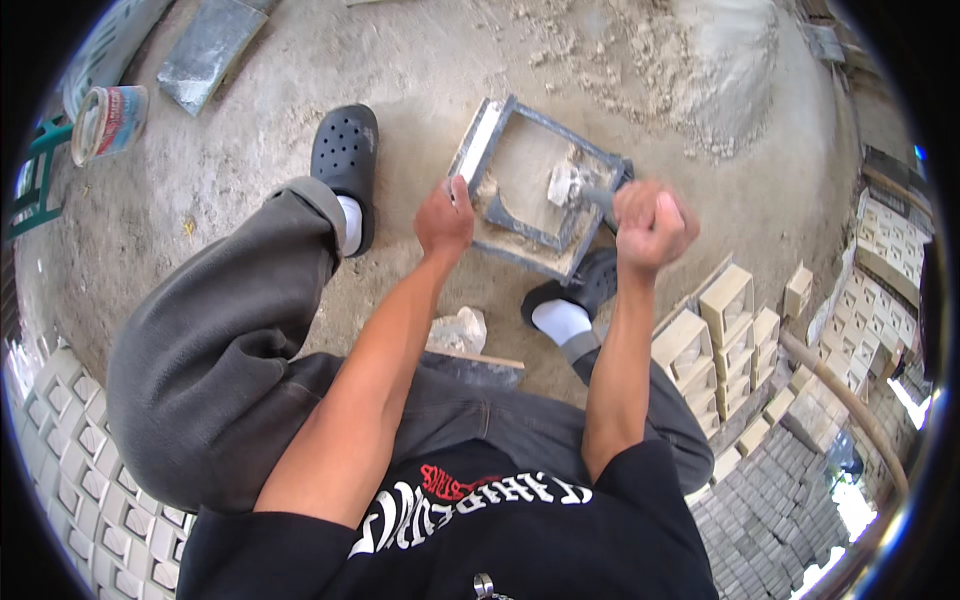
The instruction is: The person prepares a stone mold by packing sand into a square frame using a trowel and then smooths the surface with a brush.
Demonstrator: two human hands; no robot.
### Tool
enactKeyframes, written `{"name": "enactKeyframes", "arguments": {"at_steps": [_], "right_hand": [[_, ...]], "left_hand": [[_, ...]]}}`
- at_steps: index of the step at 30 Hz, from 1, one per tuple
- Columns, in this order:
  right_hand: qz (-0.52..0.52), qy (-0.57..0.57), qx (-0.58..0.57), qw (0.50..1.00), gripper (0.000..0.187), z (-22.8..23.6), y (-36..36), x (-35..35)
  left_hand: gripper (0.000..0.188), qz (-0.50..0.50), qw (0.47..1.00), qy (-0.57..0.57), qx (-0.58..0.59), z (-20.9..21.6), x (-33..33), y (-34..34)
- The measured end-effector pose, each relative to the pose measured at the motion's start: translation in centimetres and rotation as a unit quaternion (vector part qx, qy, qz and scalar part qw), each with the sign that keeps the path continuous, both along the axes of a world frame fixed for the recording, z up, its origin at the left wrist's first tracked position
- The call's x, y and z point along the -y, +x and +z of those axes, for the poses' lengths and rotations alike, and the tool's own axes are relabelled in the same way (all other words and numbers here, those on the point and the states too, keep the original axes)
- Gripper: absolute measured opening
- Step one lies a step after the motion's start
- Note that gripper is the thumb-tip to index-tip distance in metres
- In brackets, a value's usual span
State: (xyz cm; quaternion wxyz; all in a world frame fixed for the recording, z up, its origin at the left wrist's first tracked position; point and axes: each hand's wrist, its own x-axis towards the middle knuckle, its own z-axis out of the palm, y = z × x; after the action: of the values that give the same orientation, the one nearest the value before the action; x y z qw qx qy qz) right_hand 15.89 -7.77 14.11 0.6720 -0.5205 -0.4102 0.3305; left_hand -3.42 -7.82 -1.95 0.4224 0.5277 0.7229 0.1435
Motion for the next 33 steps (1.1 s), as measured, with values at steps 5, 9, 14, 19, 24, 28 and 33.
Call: {"name": "enactKeyframes", "arguments": {"at_steps": [5,9,14,19,24,28,33], "right_hand": [[0.014,-0.004,-0.001,1.0,0.032,0.5,-0.3,-0.4],[0.012,0.027,-0.004,1.0,0.032,-0.3,0.4,0.5],[0.036,-0.005,-0.006,0.999,0.033,0.2,0.0,-0.8],[0.033,0.007,-0.003,0.999,0.033,0.0,-0.1,-0.7],[0.01,0.036,-0.032,0.999,0.033,-1.0,0.3,-0.8],[0.029,0.017,0.013,0.999,0.032,-0.3,0.1,-0.7],[0.04,-0.032,-0.022,0.998,0.032,0.5,0.3,-2.1]], "left_hand": [[0.05,-0.005,1.0,0.024,-0.015,-0.8,0.8,-0.2],[0.048,0.003,0.999,0.039,-0.015,-0.7,0.8,0.0],[0.048,-0.002,0.999,0.033,-0.021,-0.8,0.1,0.0],[0.047,-0.005,1.0,0.029,-0.007,-0.5,0.6,-0.1],[0.047,-0.007,1.0,0.02,-0.019,-0.2,1.3,0.1],[0.045,0.005,1.0,0.028,-0.001,0.0,0.9,-0.2],[0.043,0.004,1.0,0.024,0.008,-0.1,0.6,0.0]]}}
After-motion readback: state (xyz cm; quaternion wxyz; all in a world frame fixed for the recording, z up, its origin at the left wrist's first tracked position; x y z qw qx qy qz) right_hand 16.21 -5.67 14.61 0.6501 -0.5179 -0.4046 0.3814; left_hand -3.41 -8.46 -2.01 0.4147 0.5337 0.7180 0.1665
